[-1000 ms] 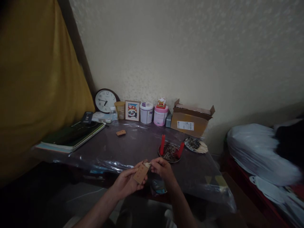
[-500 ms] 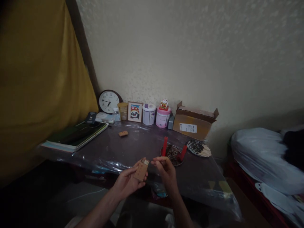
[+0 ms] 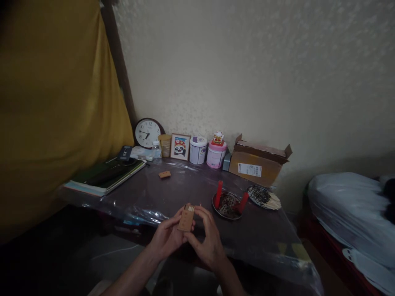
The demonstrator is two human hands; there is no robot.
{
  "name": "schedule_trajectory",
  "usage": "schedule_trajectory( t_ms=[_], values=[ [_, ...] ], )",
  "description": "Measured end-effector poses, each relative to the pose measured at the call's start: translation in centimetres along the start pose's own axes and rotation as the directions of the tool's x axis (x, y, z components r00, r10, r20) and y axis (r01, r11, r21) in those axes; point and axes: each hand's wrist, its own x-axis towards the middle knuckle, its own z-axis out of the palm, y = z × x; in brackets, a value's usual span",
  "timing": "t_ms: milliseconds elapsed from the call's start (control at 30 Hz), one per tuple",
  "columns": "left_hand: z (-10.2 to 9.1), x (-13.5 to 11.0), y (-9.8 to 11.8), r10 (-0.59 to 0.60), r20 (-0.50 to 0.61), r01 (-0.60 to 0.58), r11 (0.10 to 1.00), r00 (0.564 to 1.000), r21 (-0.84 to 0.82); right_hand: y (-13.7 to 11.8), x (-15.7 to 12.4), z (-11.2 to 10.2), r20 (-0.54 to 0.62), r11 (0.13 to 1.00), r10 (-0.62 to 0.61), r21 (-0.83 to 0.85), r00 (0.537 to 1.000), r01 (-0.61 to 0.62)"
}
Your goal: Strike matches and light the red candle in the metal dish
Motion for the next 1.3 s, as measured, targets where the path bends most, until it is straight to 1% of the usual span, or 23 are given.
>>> schedule_trajectory(
  t_ms=[100, 300, 533, 767, 1033, 1300],
  values=[
    [0.2, -0.06, 0.03, -0.008, -0.002, 0.008, 1.0, 1.0, 0.001, 0.23, 0.01, 0.09, -0.006, 1.0, 0.005, -0.009, 1.0, -0.005],
    [0.16, 0.03, -0.1, -0.005, 0.004, 0.005, 1.0, 1.0, 0.0, 0.15, 0.11, -0.11, 0.018, 1.0, 0.016, -0.008, 1.0, -0.016],
    [0.01, 0.04, -0.13, -0.003, 0.01, 0.003, 1.0, 1.0, -0.004, 0.32, 0.19, -0.01, -0.002, 1.0, 0.016, -0.013, 1.0, -0.016],
    [-0.18, 0.16, -0.29, 0.015, 0.013, -0.015, 1.0, 1.0, -0.017, 0.6, -0.04, 0.16, -0.028, 0.998, 0.051, -0.029, 0.998, -0.052],
    [-0.15, 0.19, -0.39, 0.02, -0.004, -0.02, 0.999, 1.0, -0.027, 0.58, 0.01, 0.21, -0.035, 0.997, 0.072, -0.039, 0.997, -0.073],
    [-0.16, 0.2, -0.38, 0.017, 0.015, -0.016, 1.0, 1.0, -0.023, 0.8, -0.08, 0.26, -0.04, 0.997, 0.068, -0.037, 0.997, -0.069]
  ],
)
